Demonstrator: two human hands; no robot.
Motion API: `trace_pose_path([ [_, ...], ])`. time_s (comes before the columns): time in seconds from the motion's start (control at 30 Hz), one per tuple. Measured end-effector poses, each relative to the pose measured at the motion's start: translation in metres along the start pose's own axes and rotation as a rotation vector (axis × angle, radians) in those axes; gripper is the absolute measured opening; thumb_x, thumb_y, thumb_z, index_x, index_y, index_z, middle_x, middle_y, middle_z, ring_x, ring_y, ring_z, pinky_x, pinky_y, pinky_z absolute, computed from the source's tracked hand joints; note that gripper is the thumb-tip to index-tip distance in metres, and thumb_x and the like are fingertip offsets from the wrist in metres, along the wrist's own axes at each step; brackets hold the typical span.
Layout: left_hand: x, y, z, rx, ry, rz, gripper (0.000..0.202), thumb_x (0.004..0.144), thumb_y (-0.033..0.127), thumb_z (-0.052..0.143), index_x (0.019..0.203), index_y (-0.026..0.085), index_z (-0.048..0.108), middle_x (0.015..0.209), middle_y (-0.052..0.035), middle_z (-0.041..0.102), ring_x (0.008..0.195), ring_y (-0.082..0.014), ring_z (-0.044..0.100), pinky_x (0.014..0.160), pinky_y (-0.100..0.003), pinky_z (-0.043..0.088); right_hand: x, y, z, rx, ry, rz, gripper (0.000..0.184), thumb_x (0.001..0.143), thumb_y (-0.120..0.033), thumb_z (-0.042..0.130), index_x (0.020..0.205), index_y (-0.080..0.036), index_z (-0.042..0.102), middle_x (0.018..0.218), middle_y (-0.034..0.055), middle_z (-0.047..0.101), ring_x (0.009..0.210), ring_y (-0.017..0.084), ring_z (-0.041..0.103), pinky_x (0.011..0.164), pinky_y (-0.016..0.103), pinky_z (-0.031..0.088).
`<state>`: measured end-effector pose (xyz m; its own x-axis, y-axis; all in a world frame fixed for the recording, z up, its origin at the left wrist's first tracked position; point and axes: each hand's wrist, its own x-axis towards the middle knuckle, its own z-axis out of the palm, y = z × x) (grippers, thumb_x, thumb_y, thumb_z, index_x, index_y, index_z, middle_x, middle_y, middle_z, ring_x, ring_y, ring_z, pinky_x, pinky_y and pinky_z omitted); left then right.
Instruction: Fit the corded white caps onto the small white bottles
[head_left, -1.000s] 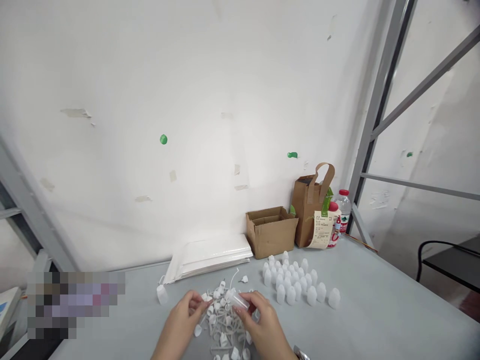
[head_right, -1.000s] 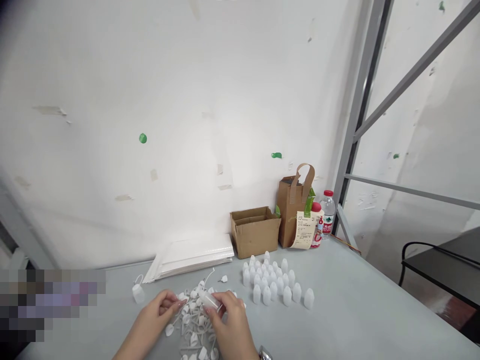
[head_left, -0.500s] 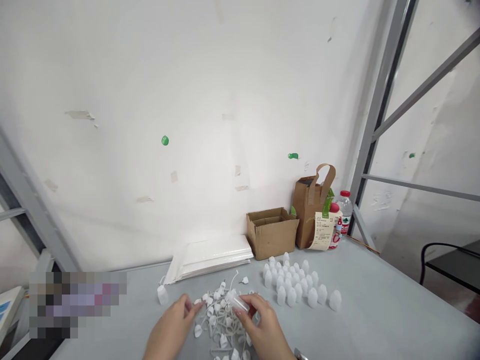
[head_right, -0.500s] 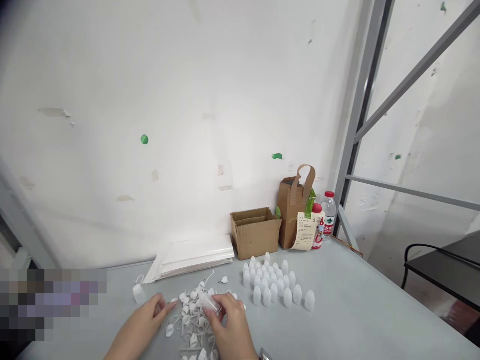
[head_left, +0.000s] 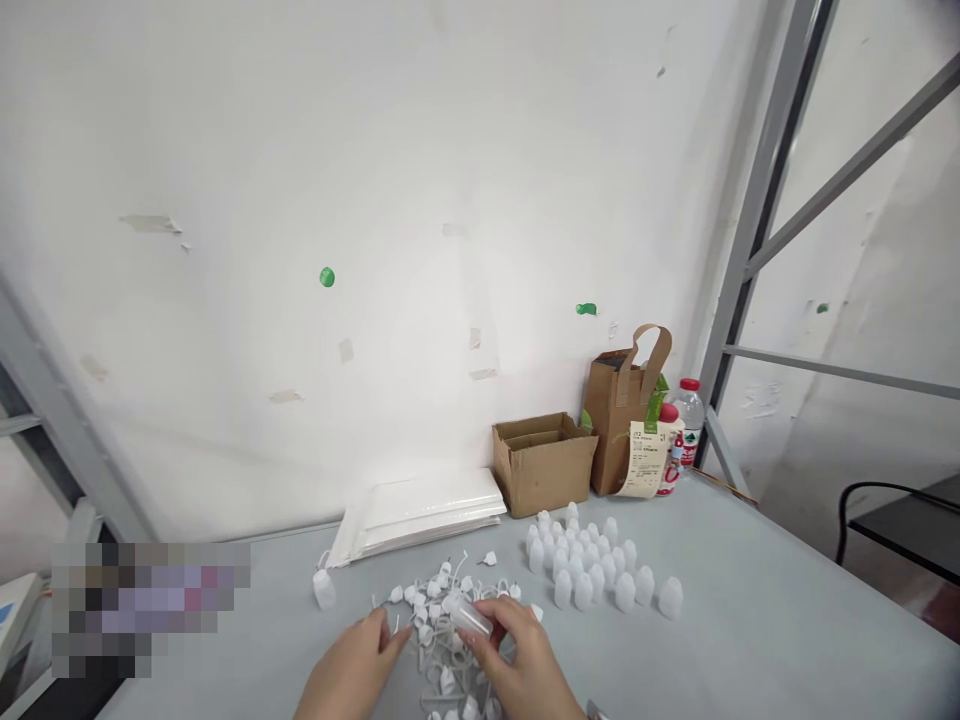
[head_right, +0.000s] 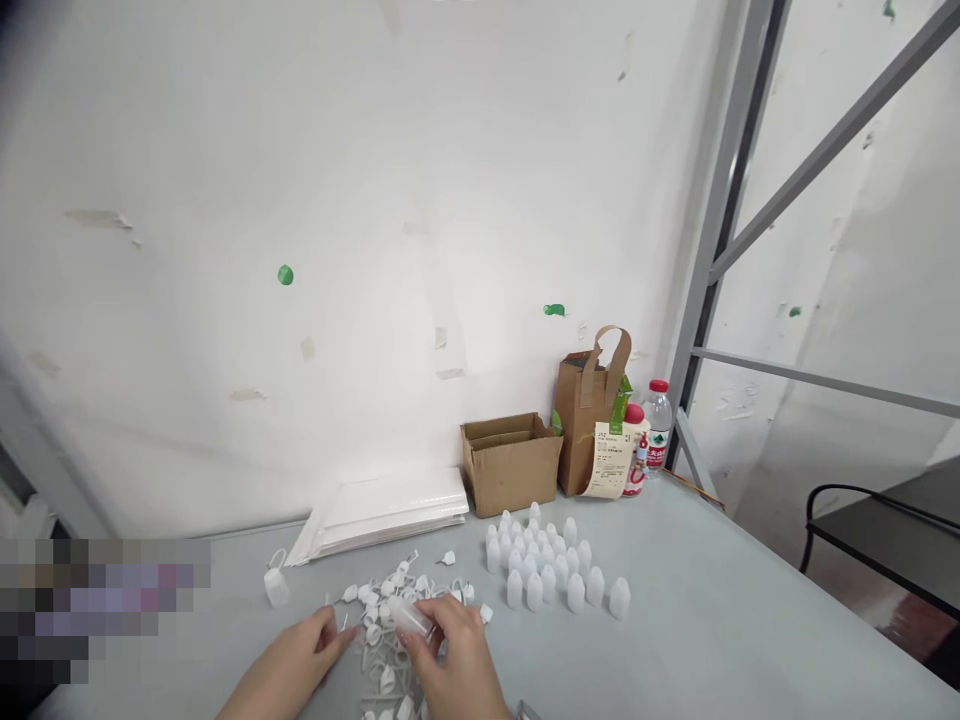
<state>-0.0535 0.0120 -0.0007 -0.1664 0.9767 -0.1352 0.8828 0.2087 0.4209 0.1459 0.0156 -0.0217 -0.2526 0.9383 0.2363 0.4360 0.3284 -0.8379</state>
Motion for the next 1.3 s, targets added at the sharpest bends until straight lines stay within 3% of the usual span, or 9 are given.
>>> trace_pose_path([
  [0.1,0.002,0.008,-0.003,-0.32,0.077,-0.008,0.033,0.076,0.05,0.04,0.058,0.023,0.045,0.056,-0.0029,0.065,0.059,-0.0217,0.063,0.05,-0.027,0.042,-0.001,0.005,0.002,0.03,-0.005,0.013,0.024,0.081,-0.035,0.054,0.094,-0.019,0.065,0.086,0.0063,0.066,0.078,0.022,0.057,0.078,0.032,0.039],
  [0.23,-0.001,0.022,-0.008,-0.925,0.016,-0.057,0.042,0.057,0.061,0.06,0.063,0.019,0.056,0.072,-0.0094,0.071,0.075,-0.0275,0.066,0.043,-0.027,0.046,-0.002,0.01,0.005,0.072,-0.028,0.028,0.026,0.079,-0.029,0.053,0.1,-0.016,0.062,0.089,0.0093,0.064,0.084,0.023,0.057,0.078,0.032,0.042],
  [0.43,-0.008,0.035,0.006,-1.405,-0.09,-0.153,0.041,0.051,0.05,0.075,0.074,0.016,0.067,0.074,-0.0078,0.075,0.072,-0.0194,0.067,0.063,-0.026,0.05,-0.002,0.01,0.007,0.097,-0.041,0.01,0.017,0.076,-0.022,0.055,0.091,-0.016,0.057,0.088,0.0075,0.063,0.083,0.021,0.057,0.075,0.029,0.044],
  [0.6,-0.008,0.036,0.024,-1.468,-0.156,-0.059,0.039,0.051,0.049,0.075,0.072,0.017,0.07,0.069,-0.0042,0.074,0.07,-0.0173,0.065,0.067,-0.025,0.048,-0.002,0.011,0.012,-0.052,0.067,-0.063,0.01,0.072,-0.018,0.06,0.082,-0.019,0.058,0.076,0.0033,0.065,0.075,0.02,0.055,0.069,0.027,0.042],
  [0.83,0.0,0.03,0.027,-1.33,-0.186,-0.009,0.04,0.052,0.054,0.072,0.068,0.017,0.07,0.068,-0.0034,0.072,0.072,-0.0198,0.064,0.073,-0.029,0.047,0.0,0.011,0.007,-0.393,0.208,-0.554,0.014,0.078,-0.014,0.054,0.091,-0.018,0.055,0.067,0.0003,0.062,0.059,0.016,0.054,0.064,0.028,0.037],
  [1.0,-0.004,0.033,0.023,-1.257,-0.155,0.045,0.036,0.055,0.053,0.07,0.061,0.017,0.069,0.062,-0.0008,0.07,0.068,-0.0182,0.062,0.071,-0.028,0.047,0.0,0.012,0.007,-0.489,0.301,-0.681,0.019,0.08,-0.01,0.049,0.097,-0.017,0.053,0.068,0.0028,0.062,0.062,0.018,0.054,0.067,0.032,0.036],
  [1.13,-0.009,0.037,0.02,-1.196,-0.16,0.123,0.037,0.06,0.052,0.067,0.075,0.019,0.073,0.075,-0.0036,0.075,0.077,-0.0219,0.064,0.078,-0.031,0.048,-0.001,0.013,0.008,-0.342,0.192,-0.536,0.016,0.082,-0.014,0.047,0.095,-0.018,0.057,0.07,0.0038,0.063,0.064,0.018,0.055,0.069,0.033,0.037],
  [1.2,-0.011,0.038,0.018,-1.188,-0.168,0.142,0.04,0.061,0.052,0.065,0.083,0.02,0.074,0.084,-0.0048,0.076,0.084,-0.0247,0.065,0.084,-0.035,0.047,0.0,0.009,0.007,-0.083,0.075,-0.298,0.014,0.083,-0.028,0.049,0.086,-0.018,0.058,0.07,0.0045,0.063,0.065,0.018,0.056,0.066,0.031,0.039],
  [1.3,-0.015,0.04,0.015,-1.136,-0.121,0.165,0.041,0.063,0.053,0.063,0.088,0.021,0.074,0.094,-0.0057,0.075,0.096,-0.0287,0.063,0.093,-0.04,0.043,0.007,-0.001,0.001,0.397,-0.124,0.077,0.042,0.076,-0.059,0.048,0.074,-0.017,0.054,0.061,0.0023,0.059,0.056,0.015,0.051,0.055,0.026,0.038],
])
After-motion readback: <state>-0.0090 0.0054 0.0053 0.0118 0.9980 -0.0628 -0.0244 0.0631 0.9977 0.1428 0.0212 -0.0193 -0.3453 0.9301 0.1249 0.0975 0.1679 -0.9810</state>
